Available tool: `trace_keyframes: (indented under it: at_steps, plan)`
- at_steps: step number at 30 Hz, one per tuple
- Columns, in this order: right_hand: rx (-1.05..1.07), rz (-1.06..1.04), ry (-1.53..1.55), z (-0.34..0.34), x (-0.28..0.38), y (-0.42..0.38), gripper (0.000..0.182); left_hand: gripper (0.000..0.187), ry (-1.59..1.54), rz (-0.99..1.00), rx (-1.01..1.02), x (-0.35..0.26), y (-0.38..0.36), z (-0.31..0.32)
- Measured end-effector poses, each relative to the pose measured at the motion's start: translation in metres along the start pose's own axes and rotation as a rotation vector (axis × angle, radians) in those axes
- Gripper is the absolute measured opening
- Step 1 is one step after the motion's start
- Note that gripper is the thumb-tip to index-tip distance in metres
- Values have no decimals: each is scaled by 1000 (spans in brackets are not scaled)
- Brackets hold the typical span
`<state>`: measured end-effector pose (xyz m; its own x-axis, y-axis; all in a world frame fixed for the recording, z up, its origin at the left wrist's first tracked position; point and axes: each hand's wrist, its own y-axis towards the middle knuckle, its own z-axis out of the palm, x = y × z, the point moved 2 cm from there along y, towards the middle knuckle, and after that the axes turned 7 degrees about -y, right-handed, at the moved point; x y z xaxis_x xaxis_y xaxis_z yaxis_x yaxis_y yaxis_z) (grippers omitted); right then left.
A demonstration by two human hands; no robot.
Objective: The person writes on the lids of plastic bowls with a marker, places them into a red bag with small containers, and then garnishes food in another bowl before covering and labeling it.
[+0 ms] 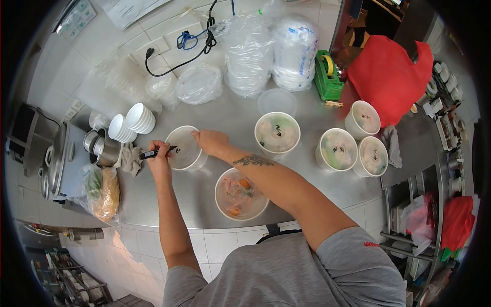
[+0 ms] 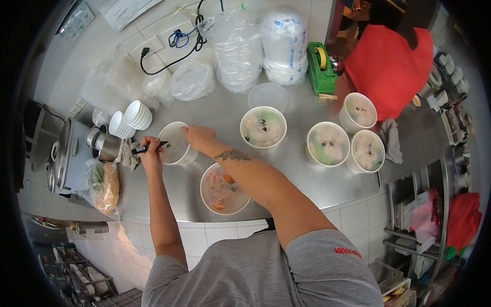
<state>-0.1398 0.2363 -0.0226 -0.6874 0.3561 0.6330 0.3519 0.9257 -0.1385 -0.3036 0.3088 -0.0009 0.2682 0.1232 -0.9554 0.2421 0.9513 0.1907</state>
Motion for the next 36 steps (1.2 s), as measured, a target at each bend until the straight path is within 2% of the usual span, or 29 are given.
trace_keyframes:
  at_steps: [8,17,23,27,36]
  plan:
    - [13,0,-4,-2,0,-1,55,12,263,39,40,-6,-11,10]
    - [0,-9,0,2,-2,1,56,11,264,9,74,-6,-9,8]
    - [-1,-15,13,2,-3,1,56,13,156,57,34,-12,-6,18]
    - [-3,-16,20,0,-3,0,56,14,311,132,2,6,-6,19]
    - [8,-15,30,3,-4,2,57,12,271,69,-17,-3,-12,29]
